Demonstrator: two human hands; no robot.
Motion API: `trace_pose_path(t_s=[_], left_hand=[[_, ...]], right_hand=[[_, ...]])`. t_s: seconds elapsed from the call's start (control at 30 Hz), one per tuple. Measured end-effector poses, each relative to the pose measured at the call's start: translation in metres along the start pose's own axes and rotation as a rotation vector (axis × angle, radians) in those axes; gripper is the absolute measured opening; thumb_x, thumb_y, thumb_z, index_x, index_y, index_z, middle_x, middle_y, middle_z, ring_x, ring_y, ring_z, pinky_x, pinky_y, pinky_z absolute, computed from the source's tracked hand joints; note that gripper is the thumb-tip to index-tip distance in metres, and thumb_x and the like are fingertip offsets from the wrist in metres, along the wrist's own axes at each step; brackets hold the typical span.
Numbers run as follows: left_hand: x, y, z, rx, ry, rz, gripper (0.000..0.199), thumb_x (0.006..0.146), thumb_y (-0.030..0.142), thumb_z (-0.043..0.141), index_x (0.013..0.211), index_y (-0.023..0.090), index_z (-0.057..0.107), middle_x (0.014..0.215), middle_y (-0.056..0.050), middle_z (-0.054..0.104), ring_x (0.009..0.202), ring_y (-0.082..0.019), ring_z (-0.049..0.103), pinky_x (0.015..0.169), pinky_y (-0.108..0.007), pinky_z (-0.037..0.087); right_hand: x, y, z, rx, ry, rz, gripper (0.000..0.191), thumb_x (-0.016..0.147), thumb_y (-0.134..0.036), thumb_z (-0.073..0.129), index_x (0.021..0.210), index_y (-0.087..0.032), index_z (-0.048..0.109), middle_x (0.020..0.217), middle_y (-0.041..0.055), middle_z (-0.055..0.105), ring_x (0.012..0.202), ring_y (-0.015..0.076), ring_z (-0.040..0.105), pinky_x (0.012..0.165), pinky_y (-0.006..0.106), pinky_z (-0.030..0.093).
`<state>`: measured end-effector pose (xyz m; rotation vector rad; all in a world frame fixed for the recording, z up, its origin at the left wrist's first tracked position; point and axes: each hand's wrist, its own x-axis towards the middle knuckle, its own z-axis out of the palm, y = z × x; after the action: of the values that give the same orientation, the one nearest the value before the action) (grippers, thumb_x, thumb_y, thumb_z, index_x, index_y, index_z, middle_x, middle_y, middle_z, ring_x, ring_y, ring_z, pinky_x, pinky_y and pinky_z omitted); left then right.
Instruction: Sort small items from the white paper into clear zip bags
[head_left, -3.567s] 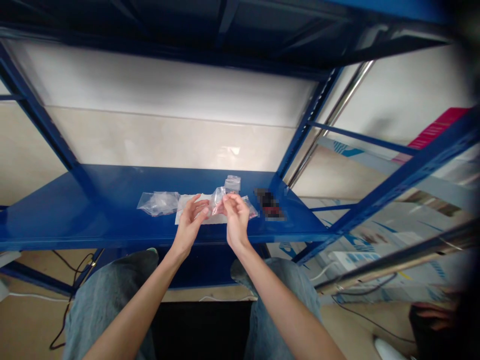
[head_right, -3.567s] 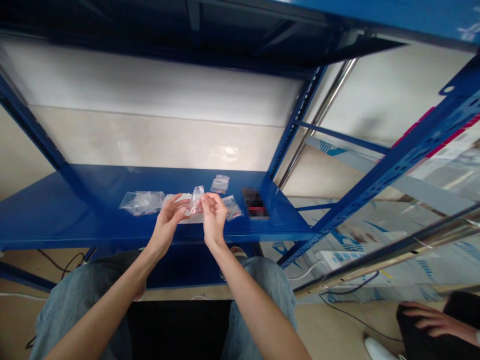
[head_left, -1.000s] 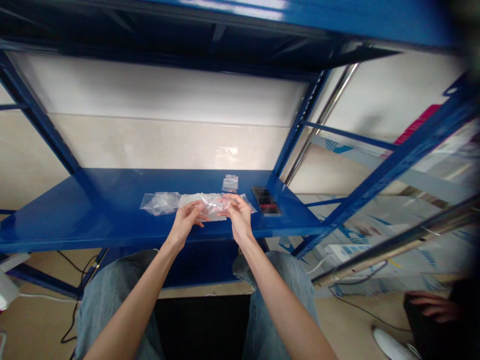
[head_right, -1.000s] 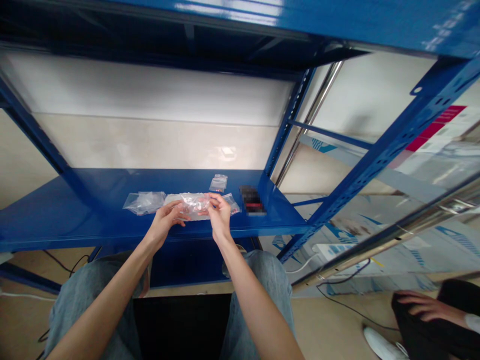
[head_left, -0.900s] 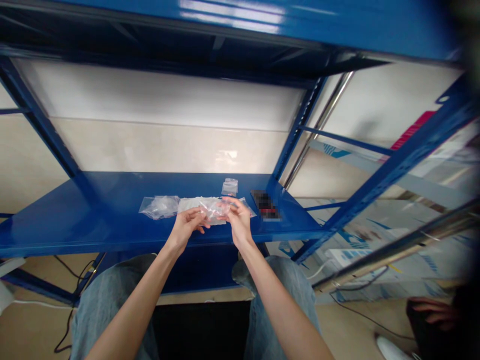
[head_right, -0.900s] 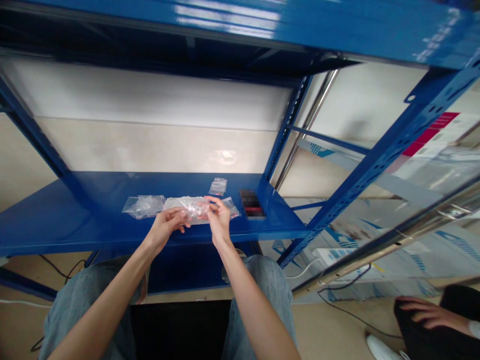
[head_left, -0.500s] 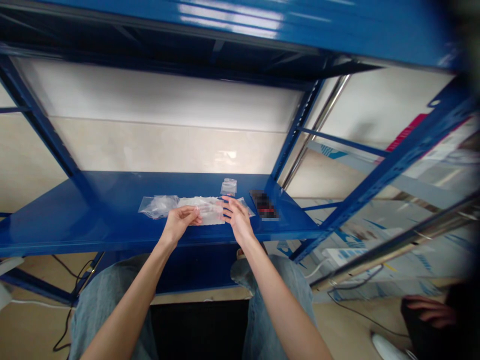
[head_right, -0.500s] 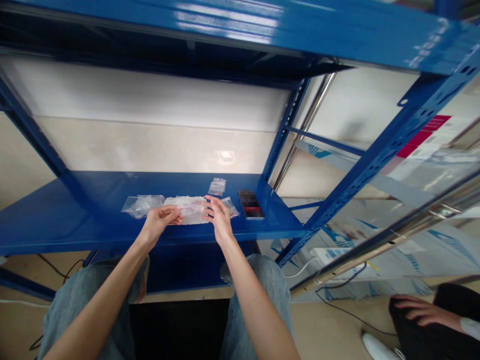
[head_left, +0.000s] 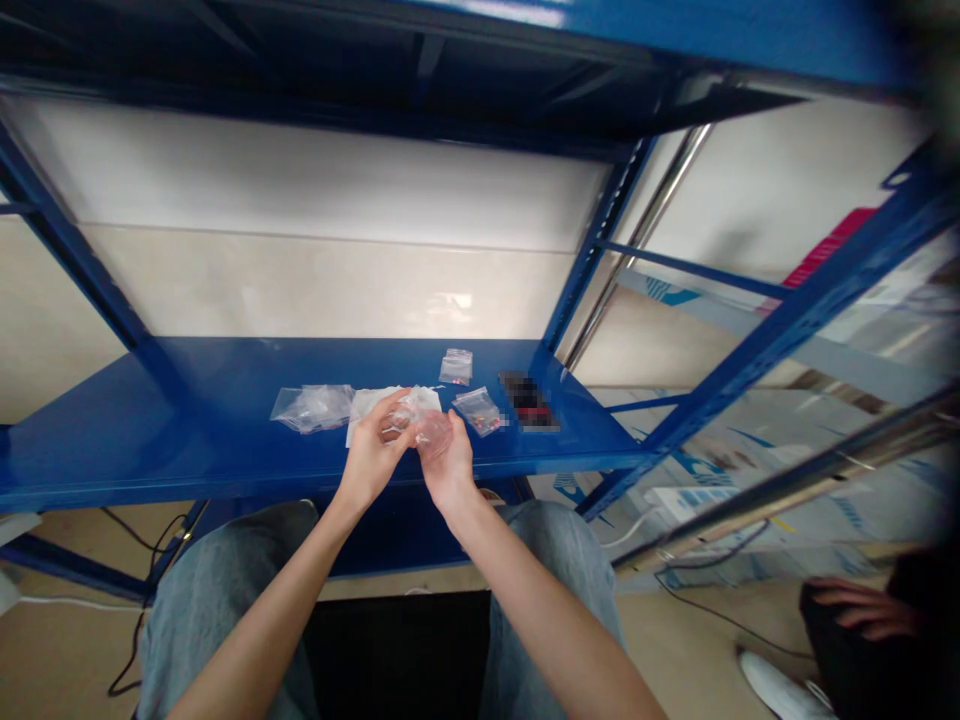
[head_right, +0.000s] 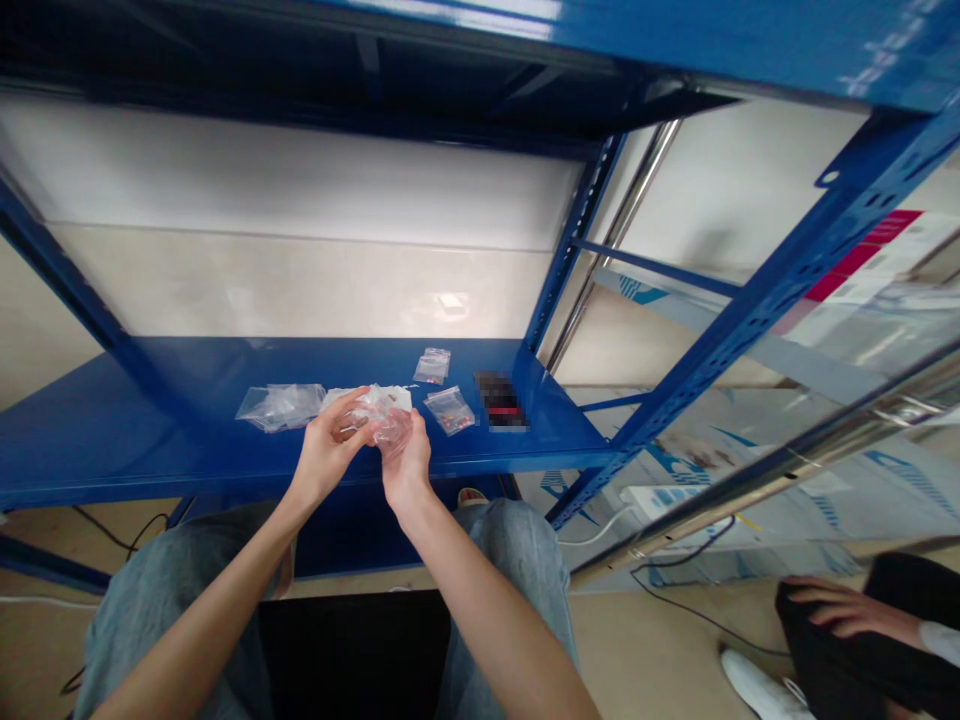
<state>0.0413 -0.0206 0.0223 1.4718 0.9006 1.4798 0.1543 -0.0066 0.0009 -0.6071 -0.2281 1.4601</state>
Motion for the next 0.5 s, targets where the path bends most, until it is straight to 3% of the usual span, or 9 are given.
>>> trace_pose_path(t_s=[0.1, 0.3, 0.5], left_hand=[[-0.0026, -0.0005, 0.0037, -0.036, -0.024, 0.02, 0.061, 0.08, 0.035, 0.077, 0.136, 0.023, 0.058, 0.117, -0.01, 0.068, 0.099, -0.023, 0.069, 0.08, -0.034, 0.061], [-0.0067, -0.0019, 0.0082, -0.037, -0.114, 0.03, 0.066, 0.085, 0.035, 0.073, 0.146, 0.023, 0.048, 0.124, -0.012, 0.069, 0.104, -0.023, 0.069, 0.091, -0.04, 0.058], [-0.0104, -0.0016, 0.0099, 0.186, -0.048, 0.082, 0.04, 0.09, 0.035, 0.066, 0.127, 0.02, 0.066, 0.127, -0.011, 0.07, 0.111, -0.028, 0.068, 0.098, -0.044, 0.053]], right_hand=[[-0.0008, 0.0007, -0.0006, 0.027, 0.007, -0.01, 0.033, 0.097, -0.032, 0.044, 0.076, -0.019, 0.066, 0.075, 0.0031, 0.075, 0.066, 0.016, 0.069, 0.062, 0.027, 0.056], [-0.0009, -0.0025, -0.0006, 0.118, 0.036, 0.025, 0.044, 0.102, -0.029, 0.031, 0.074, -0.02, 0.065, 0.067, 0.0007, 0.072, 0.06, 0.0133, 0.066, 0.059, 0.024, 0.055], [-0.0004, 0.0043, -0.0044, 0.116, 0.092, -0.013, 0.038, 0.1, -0.029, 0.035, 0.076, -0.021, 0.062, 0.068, 0.0001, 0.07, 0.062, 0.0137, 0.067, 0.066, 0.025, 0.057]])
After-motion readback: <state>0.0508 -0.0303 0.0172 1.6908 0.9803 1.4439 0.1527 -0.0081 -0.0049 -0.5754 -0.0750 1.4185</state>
